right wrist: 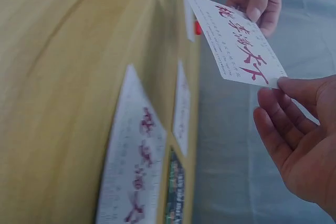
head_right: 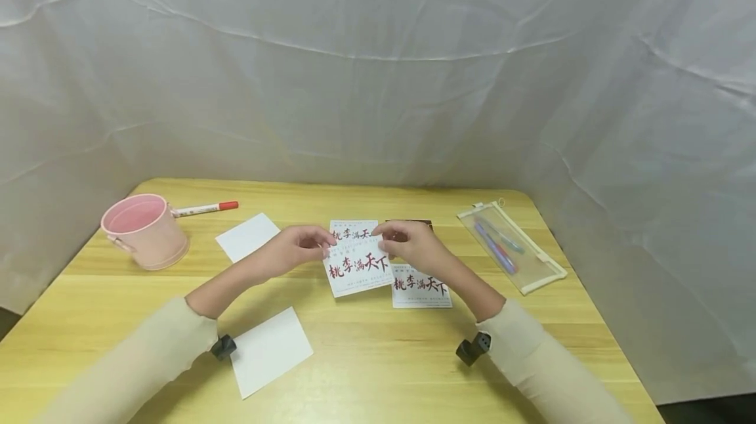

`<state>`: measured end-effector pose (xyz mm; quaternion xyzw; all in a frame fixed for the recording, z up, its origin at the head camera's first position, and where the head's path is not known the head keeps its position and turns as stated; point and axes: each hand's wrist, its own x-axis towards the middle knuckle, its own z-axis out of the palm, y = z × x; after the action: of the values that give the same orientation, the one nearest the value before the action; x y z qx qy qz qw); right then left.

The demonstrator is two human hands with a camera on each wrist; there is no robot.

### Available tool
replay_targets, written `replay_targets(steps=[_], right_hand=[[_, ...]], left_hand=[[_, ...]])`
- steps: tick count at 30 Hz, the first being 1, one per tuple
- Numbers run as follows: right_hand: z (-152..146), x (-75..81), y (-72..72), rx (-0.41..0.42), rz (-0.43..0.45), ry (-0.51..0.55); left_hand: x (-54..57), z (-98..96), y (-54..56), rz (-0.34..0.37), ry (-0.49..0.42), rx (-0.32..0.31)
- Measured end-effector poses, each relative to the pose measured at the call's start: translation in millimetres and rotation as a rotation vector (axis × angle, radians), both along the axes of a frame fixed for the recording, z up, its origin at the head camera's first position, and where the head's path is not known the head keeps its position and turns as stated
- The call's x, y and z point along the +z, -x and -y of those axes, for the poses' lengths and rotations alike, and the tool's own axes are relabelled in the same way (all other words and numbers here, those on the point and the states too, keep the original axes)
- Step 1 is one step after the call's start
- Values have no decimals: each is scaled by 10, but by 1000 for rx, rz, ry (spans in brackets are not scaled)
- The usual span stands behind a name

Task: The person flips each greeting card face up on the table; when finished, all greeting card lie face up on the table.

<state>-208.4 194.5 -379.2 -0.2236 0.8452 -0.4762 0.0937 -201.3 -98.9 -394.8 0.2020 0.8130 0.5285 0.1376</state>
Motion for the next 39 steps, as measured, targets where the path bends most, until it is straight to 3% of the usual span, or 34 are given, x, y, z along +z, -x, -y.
replay_targets(steps=[4,16,23,32,39], right_hand=[[1,-106,13,-13,51,-28],[84,-435,88,-37,7,-274],[100,-537,124,-44,-45,-355],[149,-565,147,-63,-77,-433],[178,-580,125,-76,-125,-518]], left_hand=[[-123,10,56,9,31,-32],[-344,-27,233,-13,199,-95],[-390,-76,288,-72,270,-153],[-433,-126,347,-80,340,-128],[-447,-163,345,-67,339,-115]])
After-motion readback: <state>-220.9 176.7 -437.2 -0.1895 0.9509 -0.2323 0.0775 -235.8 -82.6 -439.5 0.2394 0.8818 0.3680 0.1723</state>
